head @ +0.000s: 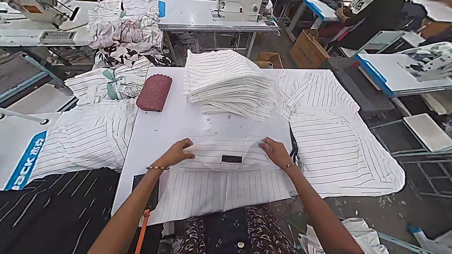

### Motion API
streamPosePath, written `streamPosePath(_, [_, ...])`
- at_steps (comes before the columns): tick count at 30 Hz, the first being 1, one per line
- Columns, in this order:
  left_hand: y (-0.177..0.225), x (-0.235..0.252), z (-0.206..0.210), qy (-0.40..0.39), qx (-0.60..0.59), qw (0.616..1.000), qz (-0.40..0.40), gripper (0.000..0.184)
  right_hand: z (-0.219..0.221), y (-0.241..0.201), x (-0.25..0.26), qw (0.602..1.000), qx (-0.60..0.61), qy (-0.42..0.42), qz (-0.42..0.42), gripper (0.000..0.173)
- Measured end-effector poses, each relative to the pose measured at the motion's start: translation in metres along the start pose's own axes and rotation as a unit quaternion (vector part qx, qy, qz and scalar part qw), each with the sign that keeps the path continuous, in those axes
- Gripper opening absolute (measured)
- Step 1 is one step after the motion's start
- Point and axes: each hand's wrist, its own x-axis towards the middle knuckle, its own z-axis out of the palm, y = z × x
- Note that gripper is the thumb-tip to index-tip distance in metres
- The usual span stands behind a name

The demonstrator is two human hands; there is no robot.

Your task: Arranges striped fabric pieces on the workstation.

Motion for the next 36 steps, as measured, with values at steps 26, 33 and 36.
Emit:
streamPosePath(26, [-0.033, 0.028, 0.11, 0.327, 0.217, 0.914, 0.101, 0.081, 0.039, 0.036, 0.113, 0.989, -0.12, 0.077, -0.024, 0.04])
streamPosePath(33, [-0.037, 0.042, 0.078, 0.305, 0.222, 0.925, 0.046, 0.087, 0.064, 0.002, 0.09, 0.986, -0.087, 0.138, -0.009, 0.041])
streamPosePath(36, [-0.051, 0.038, 0.072, 0.338, 0.21, 0.917, 0.035, 0.092, 0.116, -0.035, 0.012, 0.979, -0.073, 0.089, -0.167, 0.044])
